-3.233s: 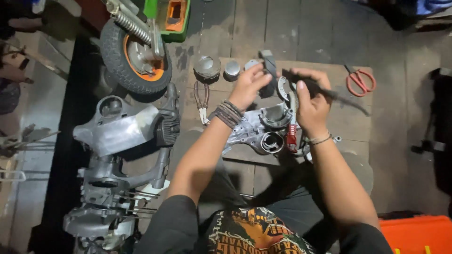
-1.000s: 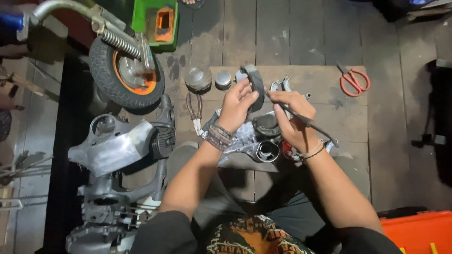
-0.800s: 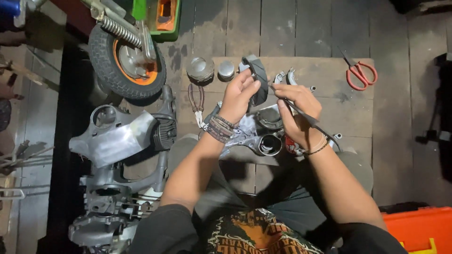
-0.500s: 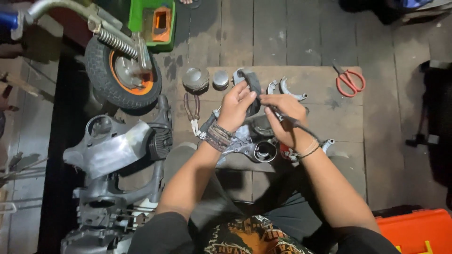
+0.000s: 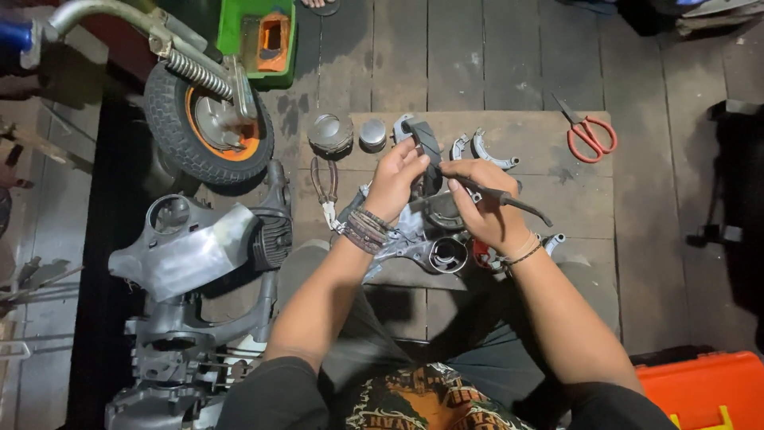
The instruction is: Cleaning and detailing motorcycle engine components using a handheld power tool.
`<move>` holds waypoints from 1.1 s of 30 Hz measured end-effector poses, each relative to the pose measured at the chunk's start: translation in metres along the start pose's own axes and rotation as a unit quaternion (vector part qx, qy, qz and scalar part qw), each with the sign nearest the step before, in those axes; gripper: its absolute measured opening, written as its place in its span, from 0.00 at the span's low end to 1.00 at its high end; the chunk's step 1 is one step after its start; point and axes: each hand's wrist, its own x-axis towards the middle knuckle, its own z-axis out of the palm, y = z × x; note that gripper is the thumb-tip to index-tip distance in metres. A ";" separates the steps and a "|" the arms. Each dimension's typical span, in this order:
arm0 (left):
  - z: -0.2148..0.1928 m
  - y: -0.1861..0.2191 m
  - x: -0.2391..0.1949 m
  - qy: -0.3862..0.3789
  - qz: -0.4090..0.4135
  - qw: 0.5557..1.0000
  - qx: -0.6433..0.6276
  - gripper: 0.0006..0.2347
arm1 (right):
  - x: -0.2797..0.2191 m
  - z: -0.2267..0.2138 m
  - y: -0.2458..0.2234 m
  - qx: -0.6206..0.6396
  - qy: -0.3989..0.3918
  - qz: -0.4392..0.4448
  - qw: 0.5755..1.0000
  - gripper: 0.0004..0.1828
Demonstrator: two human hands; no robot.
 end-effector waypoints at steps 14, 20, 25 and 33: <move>-0.030 -0.029 0.012 -0.138 0.020 0.990 0.018 0.31 | -0.003 -0.010 0.002 0.005 -0.001 0.064 0.998 0.07; -0.024 -0.018 0.011 -0.138 0.030 0.990 0.004 0.30 | -0.001 -0.010 -0.002 -0.009 0.020 0.009 1.000 0.07; -0.030 -0.035 0.009 -0.126 0.024 0.991 0.026 0.30 | 0.001 -0.010 -0.010 -0.025 0.037 -0.016 0.999 0.06; -0.028 -0.029 0.012 -0.117 0.001 0.993 0.009 0.29 | 0.003 -0.009 -0.012 -0.027 0.029 -0.011 0.999 0.07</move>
